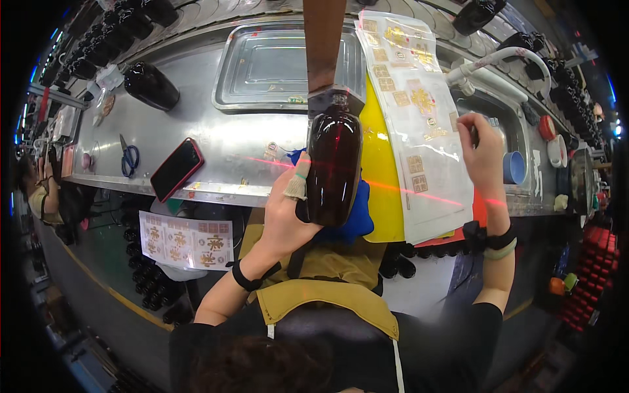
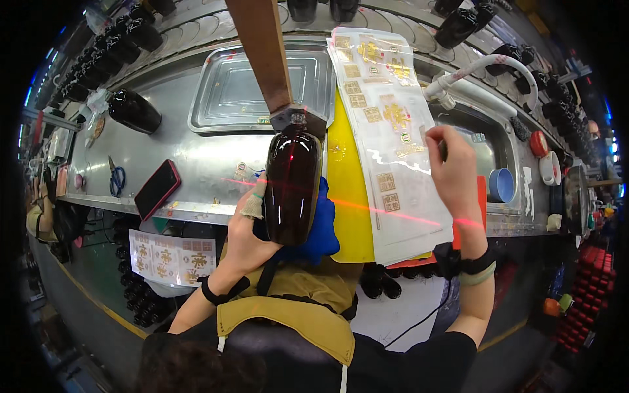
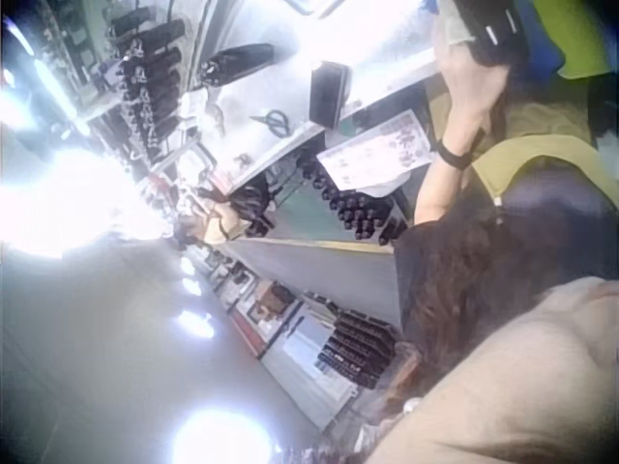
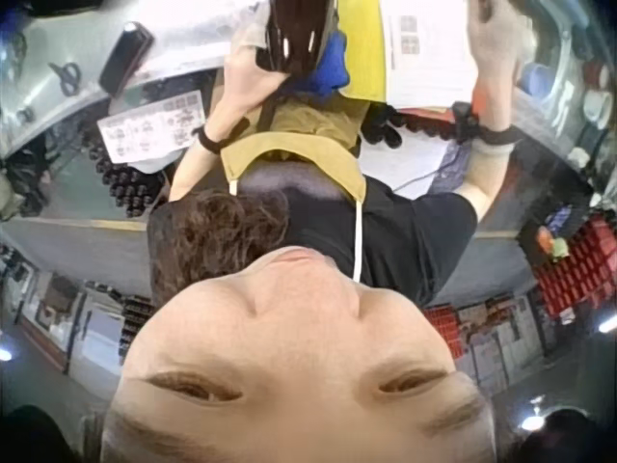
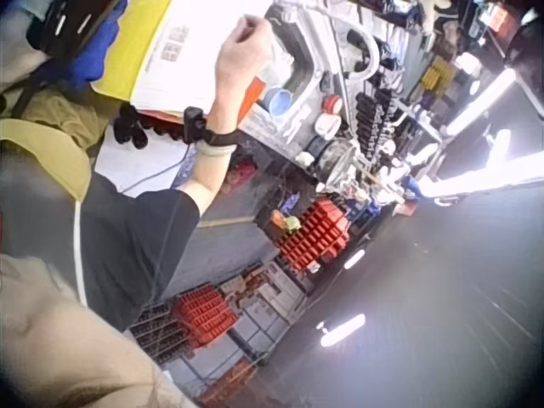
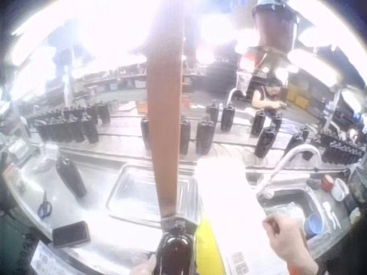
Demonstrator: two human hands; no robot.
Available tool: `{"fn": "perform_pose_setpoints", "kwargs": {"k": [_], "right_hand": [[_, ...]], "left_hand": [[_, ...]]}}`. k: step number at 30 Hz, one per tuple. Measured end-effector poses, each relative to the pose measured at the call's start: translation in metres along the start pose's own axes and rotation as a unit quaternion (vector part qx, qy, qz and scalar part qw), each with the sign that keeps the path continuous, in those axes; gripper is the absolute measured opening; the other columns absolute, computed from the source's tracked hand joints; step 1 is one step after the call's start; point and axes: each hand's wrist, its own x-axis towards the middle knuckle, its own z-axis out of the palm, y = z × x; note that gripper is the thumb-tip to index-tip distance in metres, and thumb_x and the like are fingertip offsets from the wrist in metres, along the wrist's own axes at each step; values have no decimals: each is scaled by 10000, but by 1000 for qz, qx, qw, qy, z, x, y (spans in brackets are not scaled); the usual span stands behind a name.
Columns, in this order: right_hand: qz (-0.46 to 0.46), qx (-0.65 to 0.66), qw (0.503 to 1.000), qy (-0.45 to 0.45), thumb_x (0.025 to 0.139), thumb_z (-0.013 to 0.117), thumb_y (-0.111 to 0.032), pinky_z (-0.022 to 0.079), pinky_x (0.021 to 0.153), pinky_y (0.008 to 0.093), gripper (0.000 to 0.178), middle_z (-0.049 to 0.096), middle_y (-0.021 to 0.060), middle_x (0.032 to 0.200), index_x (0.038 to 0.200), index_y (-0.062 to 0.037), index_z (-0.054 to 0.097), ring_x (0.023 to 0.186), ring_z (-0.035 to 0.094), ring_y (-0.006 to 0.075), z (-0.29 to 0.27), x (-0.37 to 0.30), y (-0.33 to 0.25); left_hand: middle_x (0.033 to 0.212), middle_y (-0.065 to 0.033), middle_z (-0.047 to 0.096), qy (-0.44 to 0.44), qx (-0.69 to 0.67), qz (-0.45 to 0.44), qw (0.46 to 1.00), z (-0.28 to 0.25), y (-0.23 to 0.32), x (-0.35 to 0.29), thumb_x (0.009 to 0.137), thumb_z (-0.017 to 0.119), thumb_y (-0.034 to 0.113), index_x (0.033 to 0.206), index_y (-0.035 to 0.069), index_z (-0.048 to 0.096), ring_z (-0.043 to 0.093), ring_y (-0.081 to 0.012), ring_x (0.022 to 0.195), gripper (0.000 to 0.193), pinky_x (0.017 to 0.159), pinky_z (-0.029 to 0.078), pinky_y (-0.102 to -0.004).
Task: Manually applying decorative labels and stickers to ceramic liquor bottles at a workstation.
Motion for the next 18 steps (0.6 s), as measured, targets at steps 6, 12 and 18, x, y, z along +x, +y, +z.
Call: {"fn": "perform_pose_setpoints", "kwargs": {"k": [6,12,18], "right_hand": [[-84,5,996,-40,895,642,26,493,753,420,181,606,150,922,1058,-52,643,872,620,359,10,-8,-85],[-158,115,979,-60,919,619,66,454,614,333,214,593,125,906,1100,-38,666,737,577,272,12,-10,-132],[-177,69,982,-20,856,660,63,478,699,415,253,572,115,890,1073,-66,660,817,605,312,12,-4,-146]], "left_hand": [[1346,-193,617,-53,-66,-64,994,0,-6,-4,731,865,196,1545,-41,332,544,-415,1278,1001,1144,372,-457],[1441,-250,524,-100,-47,-15,994,-8,-7,6,754,866,157,1541,-66,289,551,-332,1323,1001,1075,451,-395],[1458,-279,487,-86,143,42,985,-16,7,11,717,881,163,1544,-67,273,472,-409,1368,1052,1160,329,-479]]}}
